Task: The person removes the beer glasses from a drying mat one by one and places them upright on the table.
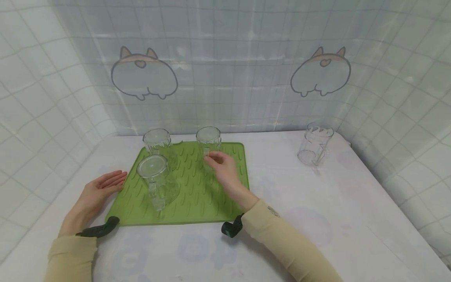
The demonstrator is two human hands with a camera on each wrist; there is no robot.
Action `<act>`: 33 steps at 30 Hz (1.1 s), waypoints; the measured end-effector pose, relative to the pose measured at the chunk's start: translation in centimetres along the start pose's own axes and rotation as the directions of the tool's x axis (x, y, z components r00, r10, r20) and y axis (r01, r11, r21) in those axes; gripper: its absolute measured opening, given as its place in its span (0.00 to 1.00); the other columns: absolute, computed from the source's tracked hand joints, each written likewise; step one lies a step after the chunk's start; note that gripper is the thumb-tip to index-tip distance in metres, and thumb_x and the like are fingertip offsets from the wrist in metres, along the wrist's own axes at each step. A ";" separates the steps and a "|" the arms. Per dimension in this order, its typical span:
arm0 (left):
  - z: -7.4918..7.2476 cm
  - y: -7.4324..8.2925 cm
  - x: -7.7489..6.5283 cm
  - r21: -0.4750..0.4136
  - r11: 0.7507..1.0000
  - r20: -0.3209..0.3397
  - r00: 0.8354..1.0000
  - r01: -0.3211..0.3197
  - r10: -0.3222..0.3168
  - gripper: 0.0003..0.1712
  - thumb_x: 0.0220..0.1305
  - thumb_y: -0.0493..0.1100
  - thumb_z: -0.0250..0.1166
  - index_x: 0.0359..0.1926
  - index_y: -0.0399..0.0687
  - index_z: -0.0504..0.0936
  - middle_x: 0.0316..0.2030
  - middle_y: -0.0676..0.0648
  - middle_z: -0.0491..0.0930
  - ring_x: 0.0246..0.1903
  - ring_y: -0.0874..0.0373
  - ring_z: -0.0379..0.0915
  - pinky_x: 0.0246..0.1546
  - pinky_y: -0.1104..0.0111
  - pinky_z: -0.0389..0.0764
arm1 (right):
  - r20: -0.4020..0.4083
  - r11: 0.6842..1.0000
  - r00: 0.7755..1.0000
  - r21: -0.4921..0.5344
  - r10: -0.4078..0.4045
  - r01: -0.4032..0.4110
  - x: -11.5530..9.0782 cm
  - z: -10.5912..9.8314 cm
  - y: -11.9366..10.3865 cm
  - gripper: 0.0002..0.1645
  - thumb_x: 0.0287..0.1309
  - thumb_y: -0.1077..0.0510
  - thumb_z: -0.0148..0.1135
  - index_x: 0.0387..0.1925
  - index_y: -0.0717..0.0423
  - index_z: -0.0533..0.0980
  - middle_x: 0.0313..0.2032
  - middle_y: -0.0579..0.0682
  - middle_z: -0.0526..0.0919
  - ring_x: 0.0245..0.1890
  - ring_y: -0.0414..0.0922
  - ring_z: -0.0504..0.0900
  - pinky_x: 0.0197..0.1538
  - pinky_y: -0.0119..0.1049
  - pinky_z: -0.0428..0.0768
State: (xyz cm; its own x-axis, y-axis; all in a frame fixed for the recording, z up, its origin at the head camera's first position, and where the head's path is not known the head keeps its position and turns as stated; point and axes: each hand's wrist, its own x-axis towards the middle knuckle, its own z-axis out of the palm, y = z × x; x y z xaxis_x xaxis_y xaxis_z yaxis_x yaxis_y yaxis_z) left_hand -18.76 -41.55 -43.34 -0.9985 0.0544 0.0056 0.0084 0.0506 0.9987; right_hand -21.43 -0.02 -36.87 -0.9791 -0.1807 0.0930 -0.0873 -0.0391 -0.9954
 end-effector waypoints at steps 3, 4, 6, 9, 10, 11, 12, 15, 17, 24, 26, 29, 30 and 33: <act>0.0 -0.1 0.0 -0.004 1.000 0.001 1.000 -0.002 0.002 0.45 0.67 0.34 0.65 0.75 0.27 0.49 0.53 0.65 0.82 0.51 0.75 0.79 0.51 0.82 0.80 | 0.008 1.000 1.000 0.014 -0.001 0.000 0.2 0.1 0.2 0.17 0.71 0.55 0.58 0.56 0.59 0.79 0.55 0.53 0.82 0.59 0.49 0.77 0.66 0.48 0.75; 0.0 -0.1 0.0 -0.005 1.000 0.000 1.000 -0.002 0.002 0.45 0.67 0.34 0.65 0.75 0.27 0.49 0.53 0.66 0.82 0.51 0.75 0.78 0.51 0.82 0.80 | 0.009 1.000 1.000 0.017 0.001 -0.001 0.3 0.1 0.2 0.18 0.71 0.55 0.58 0.56 0.59 0.78 0.55 0.53 0.82 0.59 0.49 0.77 0.66 0.48 0.74; 0.1 -0.1 0.0 -0.006 1.000 -0.002 1.000 -0.002 0.002 0.45 0.67 0.34 0.65 0.75 0.28 0.49 0.53 0.66 0.82 0.51 0.75 0.78 0.51 0.82 0.80 | 0.008 1.000 1.000 0.016 0.005 -0.005 0.5 0.1 0.3 0.18 0.71 0.53 0.58 0.56 0.58 0.78 0.55 0.52 0.81 0.60 0.49 0.76 0.67 0.49 0.74; 0.1 -0.1 0.0 -0.008 1.000 -0.001 1.000 0.000 0.000 0.45 0.67 0.34 0.65 0.75 0.28 0.49 0.53 0.66 0.82 0.51 0.75 0.78 0.51 0.81 0.81 | 0.001 1.000 1.000 0.011 0.014 -0.014 0.7 0.1 0.5 0.19 0.72 0.51 0.58 0.56 0.56 0.78 0.56 0.51 0.81 0.61 0.48 0.76 0.68 0.49 0.74; 0.1 -0.1 0.0 -0.009 1.000 -0.001 1.000 0.001 -0.001 0.45 0.67 0.34 0.65 0.75 0.28 0.49 0.53 0.65 0.82 0.51 0.75 0.78 0.51 0.81 0.81 | 0.000 1.000 1.000 0.010 0.014 -0.014 0.7 0.1 0.6 0.19 0.72 0.51 0.58 0.57 0.56 0.78 0.56 0.50 0.81 0.61 0.48 0.76 0.68 0.48 0.74; 0.1 -0.1 0.0 -0.008 1.000 -0.001 1.000 0.000 0.000 0.45 0.67 0.34 0.65 0.75 0.28 0.49 0.53 0.65 0.82 0.51 0.75 0.79 0.51 0.81 0.81 | 0.000 1.000 1.000 0.010 0.014 -0.014 0.8 0.1 0.6 0.19 0.72 0.51 0.58 0.57 0.56 0.78 0.56 0.50 0.82 0.61 0.48 0.76 0.68 0.48 0.74; 0.1 -0.1 0.0 -0.006 1.000 -0.001 1.000 0.000 0.000 0.45 0.67 0.34 0.65 0.75 0.27 0.49 0.53 0.65 0.82 0.51 0.75 0.79 0.51 0.81 0.81 | 0.001 1.000 1.000 0.010 0.013 -0.013 0.8 0.1 0.6 0.19 0.72 0.51 0.58 0.57 0.55 0.78 0.55 0.50 0.82 0.61 0.47 0.76 0.68 0.48 0.74; 0.0 0.0 0.0 -0.001 1.000 -0.001 1.000 0.002 -0.002 0.45 0.67 0.34 0.65 0.75 0.27 0.49 0.53 0.66 0.82 0.51 0.75 0.79 0.51 0.81 0.81 | 0.006 1.000 1.000 0.013 0.000 0.000 0.9 0.1 0.7 0.18 0.72 0.53 0.57 0.58 0.57 0.77 0.55 0.50 0.82 0.60 0.47 0.77 0.67 0.47 0.75; 0.0 0.1 0.0 0.000 1.000 0.000 1.000 0.004 -0.004 0.44 0.67 0.34 0.65 0.75 0.28 0.49 0.53 0.65 0.82 0.51 0.75 0.79 0.51 0.81 0.81 | 0.013 1.000 1.000 0.012 -0.006 0.006 0.9 0.1 0.6 0.18 0.73 0.56 0.56 0.59 0.59 0.77 0.55 0.52 0.82 0.60 0.48 0.77 0.67 0.47 0.75; 0.2 0.5 -0.2 0.009 1.000 0.011 1.000 -0.010 0.010 0.43 0.68 0.34 0.64 0.75 0.27 0.50 0.54 0.64 0.82 0.52 0.74 0.79 0.51 0.82 0.80 | 0.029 0.999 0.999 0.030 -0.023 0.022 1.0 0.2 0.5 0.20 0.72 0.57 0.57 0.60 0.60 0.76 0.58 0.56 0.81 0.61 0.50 0.77 0.68 0.47 0.75; 0.2 0.5 -0.1 0.000 1.000 0.008 1.000 -0.014 0.014 0.43 0.68 0.33 0.64 0.75 0.27 0.50 0.54 0.64 0.82 0.52 0.74 0.79 0.51 0.81 0.80 | 0.028 0.999 0.999 0.027 -0.030 0.029 1.0 0.2 0.6 0.19 0.71 0.57 0.59 0.59 0.58 0.77 0.56 0.55 0.82 0.60 0.49 0.78 0.67 0.46 0.76; 0.3 0.4 -0.1 -0.017 1.000 0.006 1.000 -0.012 0.012 0.43 0.68 0.33 0.64 0.75 0.27 0.50 0.53 0.64 0.82 0.51 0.74 0.79 0.51 0.81 0.81 | 0.026 0.999 0.999 0.016 -0.041 0.041 1.1 0.2 0.8 0.17 0.70 0.57 0.60 0.57 0.56 0.79 0.54 0.53 0.83 0.57 0.47 0.79 0.65 0.43 0.78; 0.3 0.4 -0.2 -0.021 1.000 0.007 1.000 -0.013 0.014 0.43 0.68 0.32 0.64 0.75 0.27 0.50 0.54 0.63 0.82 0.52 0.73 0.79 0.51 0.81 0.81 | 0.026 0.999 0.999 0.014 -0.045 0.045 1.1 0.2 0.9 0.16 0.70 0.58 0.60 0.56 0.56 0.79 0.54 0.53 0.83 0.57 0.47 0.79 0.64 0.42 0.79; 0.3 0.4 -0.2 -0.015 1.000 0.011 1.000 -0.021 0.021 0.43 0.68 0.32 0.64 0.75 0.27 0.50 0.54 0.64 0.82 0.52 0.74 0.79 0.51 0.81 0.80 | 0.021 0.998 0.998 0.021 -0.052 0.052 1.1 0.2 1.0 0.15 0.70 0.59 0.60 0.55 0.56 0.79 0.54 0.53 0.83 0.56 0.45 0.79 0.64 0.40 0.79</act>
State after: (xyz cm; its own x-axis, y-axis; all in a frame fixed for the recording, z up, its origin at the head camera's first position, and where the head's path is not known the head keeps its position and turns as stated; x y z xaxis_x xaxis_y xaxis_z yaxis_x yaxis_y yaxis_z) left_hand -18.56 -41.27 -42.99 -0.9974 0.0666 0.0262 0.0285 0.0342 0.9990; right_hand -22.57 -0.45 -37.79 -0.9692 -0.1990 0.1452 -0.1340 -0.0688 -0.9886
